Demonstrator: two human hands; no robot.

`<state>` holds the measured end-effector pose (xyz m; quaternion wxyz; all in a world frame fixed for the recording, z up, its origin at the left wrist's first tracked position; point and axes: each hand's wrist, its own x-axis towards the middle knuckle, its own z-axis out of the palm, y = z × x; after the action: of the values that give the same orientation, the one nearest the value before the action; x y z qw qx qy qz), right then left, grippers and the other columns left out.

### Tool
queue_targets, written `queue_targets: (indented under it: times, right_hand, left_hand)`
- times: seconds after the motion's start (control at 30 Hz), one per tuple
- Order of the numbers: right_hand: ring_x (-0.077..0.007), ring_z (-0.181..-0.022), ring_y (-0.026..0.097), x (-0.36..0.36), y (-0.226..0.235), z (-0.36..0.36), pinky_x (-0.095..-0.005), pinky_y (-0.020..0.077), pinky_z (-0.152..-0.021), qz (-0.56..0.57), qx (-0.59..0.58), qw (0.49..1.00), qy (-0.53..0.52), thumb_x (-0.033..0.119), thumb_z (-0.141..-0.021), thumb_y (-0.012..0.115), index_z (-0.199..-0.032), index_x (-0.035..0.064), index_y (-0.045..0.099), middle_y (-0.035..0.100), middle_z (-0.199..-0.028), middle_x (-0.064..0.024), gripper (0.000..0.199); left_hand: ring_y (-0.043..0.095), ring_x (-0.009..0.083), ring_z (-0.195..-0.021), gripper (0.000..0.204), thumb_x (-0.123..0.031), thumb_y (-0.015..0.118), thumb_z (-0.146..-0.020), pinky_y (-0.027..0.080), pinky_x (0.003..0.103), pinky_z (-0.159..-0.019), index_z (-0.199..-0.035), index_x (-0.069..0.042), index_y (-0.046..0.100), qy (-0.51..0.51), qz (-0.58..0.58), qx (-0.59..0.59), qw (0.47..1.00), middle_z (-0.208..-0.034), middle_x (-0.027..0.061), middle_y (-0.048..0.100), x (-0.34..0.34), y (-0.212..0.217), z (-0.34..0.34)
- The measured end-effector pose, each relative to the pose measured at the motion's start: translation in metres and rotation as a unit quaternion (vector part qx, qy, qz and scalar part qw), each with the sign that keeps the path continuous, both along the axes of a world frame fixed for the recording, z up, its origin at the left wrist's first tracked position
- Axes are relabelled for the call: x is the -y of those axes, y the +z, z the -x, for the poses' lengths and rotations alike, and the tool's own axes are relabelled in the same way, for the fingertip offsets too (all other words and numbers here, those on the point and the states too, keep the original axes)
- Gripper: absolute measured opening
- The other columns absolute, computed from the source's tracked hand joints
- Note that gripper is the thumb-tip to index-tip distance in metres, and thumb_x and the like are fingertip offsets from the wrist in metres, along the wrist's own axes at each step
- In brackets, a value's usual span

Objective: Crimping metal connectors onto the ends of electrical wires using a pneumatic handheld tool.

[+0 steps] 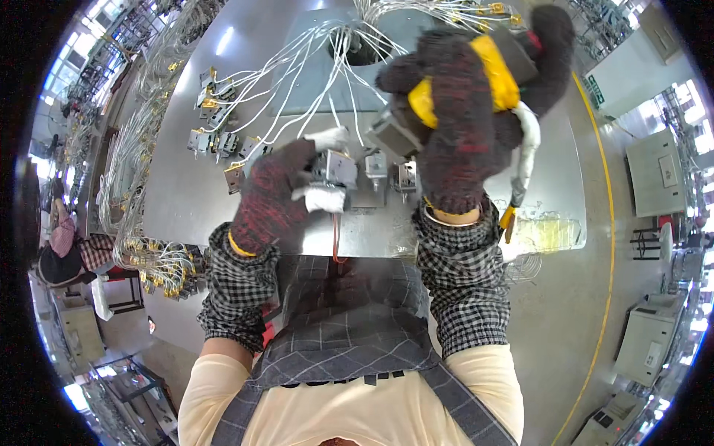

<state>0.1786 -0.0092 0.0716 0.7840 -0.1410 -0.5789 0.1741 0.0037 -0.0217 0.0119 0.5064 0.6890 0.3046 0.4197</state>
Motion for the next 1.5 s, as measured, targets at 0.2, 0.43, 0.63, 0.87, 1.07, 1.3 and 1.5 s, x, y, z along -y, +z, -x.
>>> queue_targets:
  times: [0.2, 0.43, 0.63, 0.87, 1.07, 1.3, 1.5]
  right_hand:
    - [-0.0307, -0.073, 0.070, -0.006, -0.007, 0.001, -0.0452, 0.0617, -0.062, -0.030, -0.033, 0.999, 0.022, 0.009, -0.090, 0.065, -0.149, 0.0111, 0.023, 0.066, -0.097, -0.0222, 0.072]
    - [-0.0301, -0.071, 0.069, -0.010, -0.006, 0.006, -0.0442, 0.0612, -0.062, -0.026, -0.029, 0.999, 0.008, 0.010, -0.091, 0.065, -0.148, 0.0105, 0.024, 0.066, -0.096, -0.0217, 0.071]
    - [-0.0294, -0.070, 0.069, -0.003, -0.007, 0.017, -0.0431, 0.0608, -0.061, -0.027, -0.026, 0.999, 0.011, 0.010, -0.091, 0.064, -0.148, 0.0099, 0.024, 0.066, -0.095, -0.0211, 0.069]
    - [-0.0286, -0.068, 0.069, -0.009, -0.005, 0.018, -0.0419, 0.0603, -0.060, -0.025, -0.024, 0.999, 0.004, 0.011, -0.092, 0.063, -0.147, 0.0092, 0.025, 0.066, -0.093, -0.0205, 0.067]
    - [-0.0280, -0.066, 0.068, -0.010, -0.006, 0.021, -0.0409, 0.0599, -0.060, -0.024, -0.013, 1.000, 0.010, 0.012, -0.092, 0.063, -0.146, 0.0086, 0.026, 0.066, -0.092, -0.0199, 0.066]
    - [-0.0272, -0.065, 0.068, -0.006, -0.006, 0.017, -0.0396, 0.0594, -0.059, -0.022, 0.003, 1.000, 0.020, 0.013, -0.093, 0.062, -0.146, 0.0080, 0.026, 0.067, -0.090, -0.0193, 0.064]
    - [-0.0266, -0.063, 0.067, -0.010, -0.007, 0.017, -0.0386, 0.0590, -0.058, -0.020, 0.013, 1.000, 0.013, 0.013, -0.093, 0.061, -0.145, 0.0074, 0.027, 0.067, -0.089, -0.0187, 0.063]
  left_hand:
    - [0.065, 0.0323, -0.087, 0.061, -0.046, 0.081, -0.070, 0.051, 0.044, -0.077, -0.114, -0.008, 0.064, 0.042, -0.228, -0.311, 0.922, -0.088, 0.0138, 0.065, -0.023, 0.000, 0.004]
    - [0.064, 0.0325, -0.089, 0.054, -0.040, 0.079, -0.071, 0.052, 0.044, -0.077, -0.113, -0.008, 0.064, 0.014, -0.221, -0.359, 0.907, -0.088, 0.0138, 0.065, -0.022, 0.009, -0.004]
    - [0.066, 0.0322, -0.092, 0.066, -0.024, 0.080, -0.070, 0.054, 0.042, -0.077, -0.130, -0.012, 0.056, 0.009, -0.218, -0.242, 0.946, -0.100, 0.0144, 0.068, -0.012, -0.001, 0.015]
    - [0.061, 0.0256, -0.117, 0.058, -0.019, 0.068, -0.090, 0.049, 0.037, -0.095, -0.142, -0.007, 0.045, 0.159, -0.118, -0.329, 0.923, -0.135, 0.0177, 0.057, 0.009, 0.009, 0.099]
    - [0.049, 0.0282, -0.133, 0.045, -0.020, 0.058, -0.096, 0.038, 0.037, -0.109, -0.140, -0.013, 0.051, 0.183, -0.210, -0.281, 0.918, -0.147, 0.0178, 0.046, -0.007, -0.016, 0.102]
    - [0.053, 0.0293, -0.127, 0.049, -0.021, 0.064, -0.091, 0.041, 0.037, -0.105, -0.137, -0.006, 0.054, 0.102, -0.071, -0.193, 0.973, -0.136, 0.0176, 0.056, -0.052, -0.027, 0.126]
    - [0.059, 0.0290, -0.116, 0.077, -0.031, 0.085, -0.070, 0.048, 0.039, -0.096, -0.137, -0.010, 0.053, -0.043, -0.071, -0.428, 0.900, -0.119, 0.0175, 0.060, -0.052, -0.002, 0.099]
